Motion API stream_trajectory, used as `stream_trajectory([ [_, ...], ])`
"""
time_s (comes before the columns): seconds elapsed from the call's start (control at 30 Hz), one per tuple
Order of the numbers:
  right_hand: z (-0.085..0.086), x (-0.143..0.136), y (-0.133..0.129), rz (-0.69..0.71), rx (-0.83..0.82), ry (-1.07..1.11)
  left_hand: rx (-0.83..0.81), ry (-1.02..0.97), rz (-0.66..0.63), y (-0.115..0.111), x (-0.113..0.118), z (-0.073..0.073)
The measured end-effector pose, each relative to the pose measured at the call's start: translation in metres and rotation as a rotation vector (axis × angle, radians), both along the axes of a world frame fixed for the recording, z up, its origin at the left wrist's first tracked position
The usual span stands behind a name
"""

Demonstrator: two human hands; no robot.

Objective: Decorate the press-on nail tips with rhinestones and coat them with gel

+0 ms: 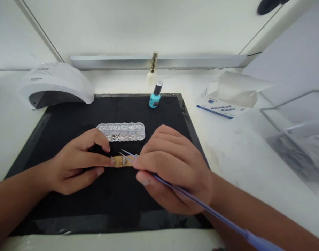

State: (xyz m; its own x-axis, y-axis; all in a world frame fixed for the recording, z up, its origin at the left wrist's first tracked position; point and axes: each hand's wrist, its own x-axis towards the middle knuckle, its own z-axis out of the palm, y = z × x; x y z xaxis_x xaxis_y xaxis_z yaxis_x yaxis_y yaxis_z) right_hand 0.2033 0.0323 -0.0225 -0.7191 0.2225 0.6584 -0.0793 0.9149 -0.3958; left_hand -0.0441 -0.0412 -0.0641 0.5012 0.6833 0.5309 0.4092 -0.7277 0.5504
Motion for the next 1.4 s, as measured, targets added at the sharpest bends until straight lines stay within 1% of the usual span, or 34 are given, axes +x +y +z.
stream_trajectory([
  [0.23, 0.0005, -0.0009, 0.001, 0.003, 0.015, 0.0, -0.023, 0.004, 0.01, -0.0002, -0.0009, 0.0002],
  [0.4, 0.0004, -0.0006, 0.0001, -0.019, 0.008, -0.002, -0.023, -0.043, 0.029, -0.0001, -0.0021, -0.0005],
  [0.57, -0.0006, 0.0008, -0.0001, 0.003, 0.007, 0.002, -0.037, -0.028, 0.029, -0.0012, -0.0016, -0.0017],
  [0.93, 0.0005, 0.0014, -0.0007, -0.015, 0.009, -0.02, -0.051, -0.017, 0.033, -0.0007, -0.0007, -0.0004],
  [1.4, 0.0009, 0.0016, -0.0005, 0.002, 0.023, -0.03, -0.008, 0.009, 0.042, 0.0, 0.0004, -0.0002],
])
